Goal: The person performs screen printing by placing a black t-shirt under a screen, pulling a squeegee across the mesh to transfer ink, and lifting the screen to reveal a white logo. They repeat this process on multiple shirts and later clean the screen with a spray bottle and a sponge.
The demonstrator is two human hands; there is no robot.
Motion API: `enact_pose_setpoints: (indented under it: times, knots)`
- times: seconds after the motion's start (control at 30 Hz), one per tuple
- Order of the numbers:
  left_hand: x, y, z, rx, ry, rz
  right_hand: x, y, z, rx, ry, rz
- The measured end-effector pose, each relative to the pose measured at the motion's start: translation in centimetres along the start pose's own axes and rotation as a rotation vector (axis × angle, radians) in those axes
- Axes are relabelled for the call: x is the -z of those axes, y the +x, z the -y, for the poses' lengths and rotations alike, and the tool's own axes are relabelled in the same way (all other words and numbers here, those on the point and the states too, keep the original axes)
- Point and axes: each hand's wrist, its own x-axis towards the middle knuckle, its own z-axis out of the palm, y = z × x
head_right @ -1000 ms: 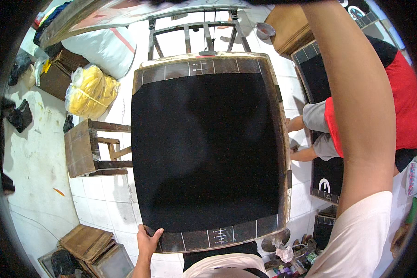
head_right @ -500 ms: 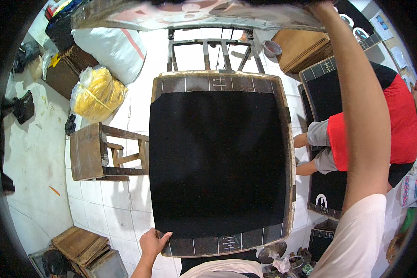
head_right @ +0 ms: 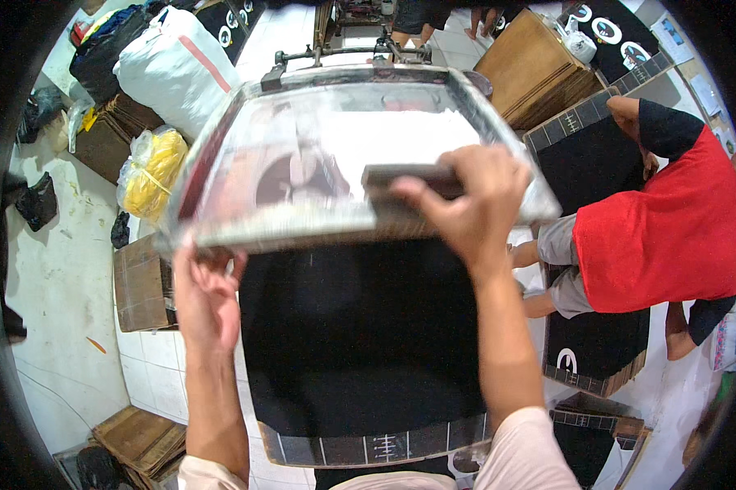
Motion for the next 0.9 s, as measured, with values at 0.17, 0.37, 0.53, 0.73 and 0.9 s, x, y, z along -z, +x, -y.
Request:
enact_pose_setpoints:
  times: [0.17, 0.37, 0.53, 0.73, 0.9]
  knots:
    - [5.3, 0.8, 5.4, 0.463, 0.271, -0.273, -4.4, -6.9, -2.0, -0.058, 0.233, 0.444]
    - [9.0, 2.6, 6.6, 0.658, 0.576, -0.23, -7.1, -5.3, -4.7, -0.063, 0.217, 0.745]
    - [9.2, 3.1, 6.2, 0.704, 0.68, -0.195, -6.9, -1.3, -9.6, -0.311, -0.006, 0.546]
    - [10.8, 2.2, 5.7, 0.634, 0.898, -0.199, -9.0, -2.4, -13.3, -0.556, -0.067, 0.624]
    - [13.2, 2.2, 6.3, 0.302, 1.364, -0.409, -10.0, -4.3, -13.7, -0.572, -0.18, 0.698]
